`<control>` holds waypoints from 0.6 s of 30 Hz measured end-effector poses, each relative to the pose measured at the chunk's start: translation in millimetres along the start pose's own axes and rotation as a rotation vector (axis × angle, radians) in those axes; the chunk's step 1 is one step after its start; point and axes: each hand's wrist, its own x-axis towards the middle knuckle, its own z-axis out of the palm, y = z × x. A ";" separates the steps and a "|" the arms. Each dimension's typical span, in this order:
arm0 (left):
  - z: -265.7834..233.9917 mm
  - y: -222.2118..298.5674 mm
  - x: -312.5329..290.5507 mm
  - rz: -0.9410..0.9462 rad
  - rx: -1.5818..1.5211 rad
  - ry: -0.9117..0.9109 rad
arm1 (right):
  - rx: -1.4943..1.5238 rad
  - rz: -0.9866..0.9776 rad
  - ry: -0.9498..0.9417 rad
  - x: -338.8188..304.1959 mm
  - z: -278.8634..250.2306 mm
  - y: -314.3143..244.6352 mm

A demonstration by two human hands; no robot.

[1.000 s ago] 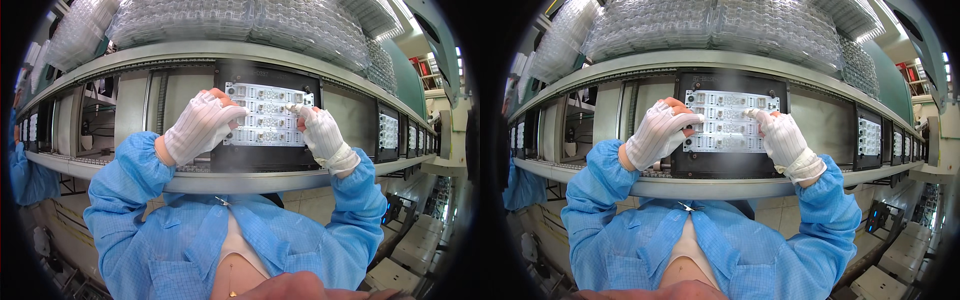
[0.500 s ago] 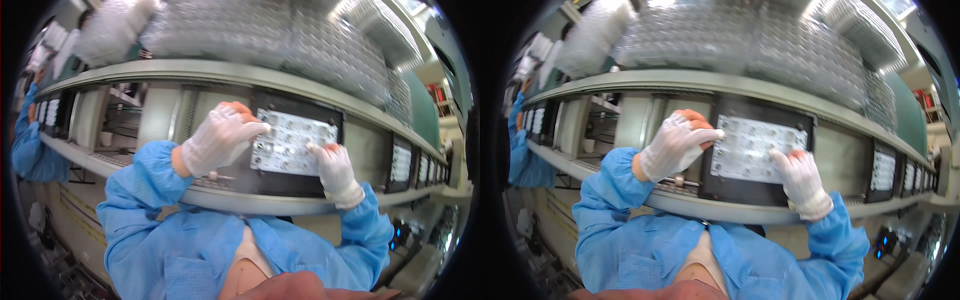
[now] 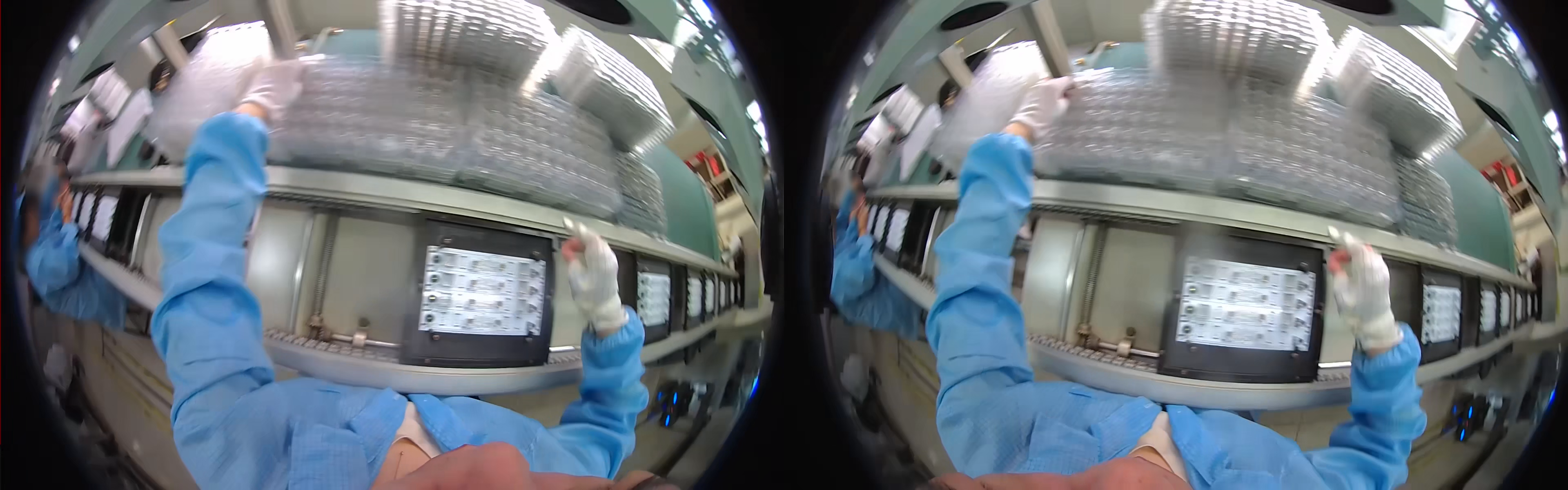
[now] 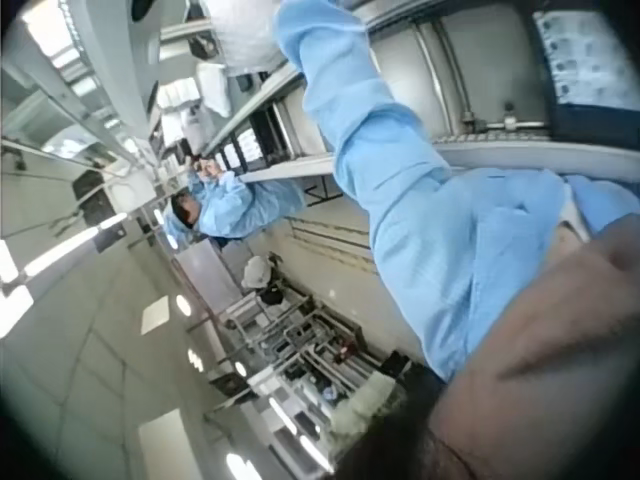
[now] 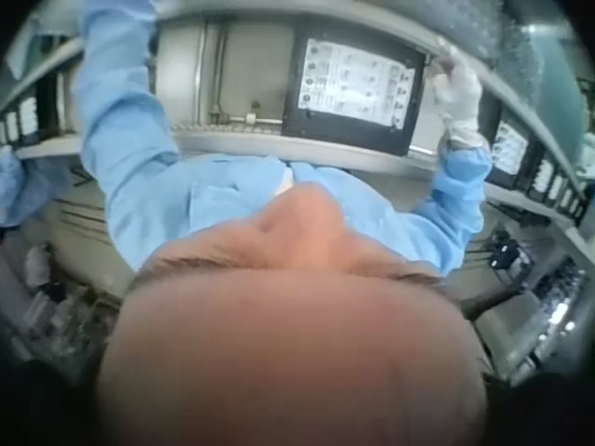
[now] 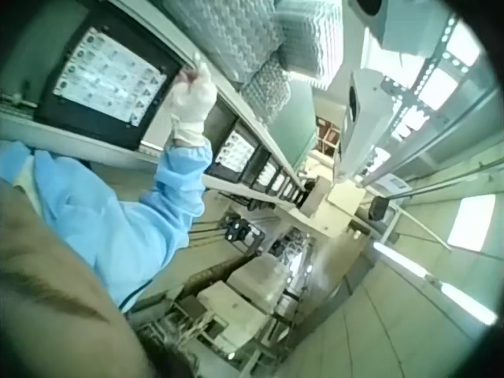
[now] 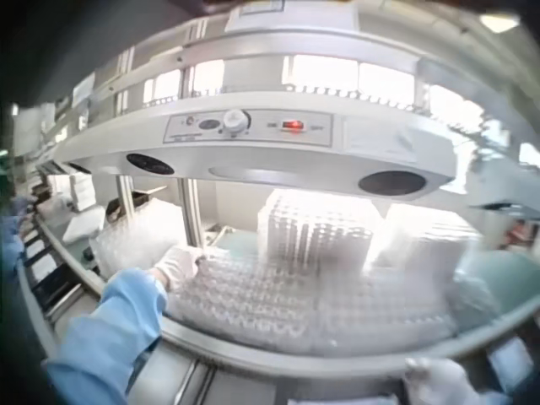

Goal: The worker picks up electronic components from plastic trays and places them onto printed circuit boards moving along a conveyor belt.

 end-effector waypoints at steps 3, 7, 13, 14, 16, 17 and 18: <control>-3.5 -4.9 6.0 -0.064 -0.143 -0.043 | -0.113 0.033 0.057 42.3 -3.6 64.2; -23.7 -27.0 7.5 -0.024 -0.104 -0.162 | -0.384 0.083 0.151 108.8 14.4 133.7; -29.2 -24.2 5.1 -0.075 -0.336 -0.038 | -0.320 0.125 0.096 181.3 41.4 188.9; -38.1 -18.5 -5.6 -0.091 -0.325 -0.044 | -0.272 0.265 0.012 192.6 49.0 180.6; -64.1 11.6 -23.1 -0.131 -0.441 0.025 | 0.115 0.784 -0.046 214.7 55.6 182.8; -77.9 26.9 -34.8 -0.136 -0.436 0.025 | 0.120 0.779 -0.049 217.1 58.2 185.2; -90.3 45.5 -42.3 -0.103 -0.518 0.017 | -0.104 0.656 -0.113 212.7 56.5 191.0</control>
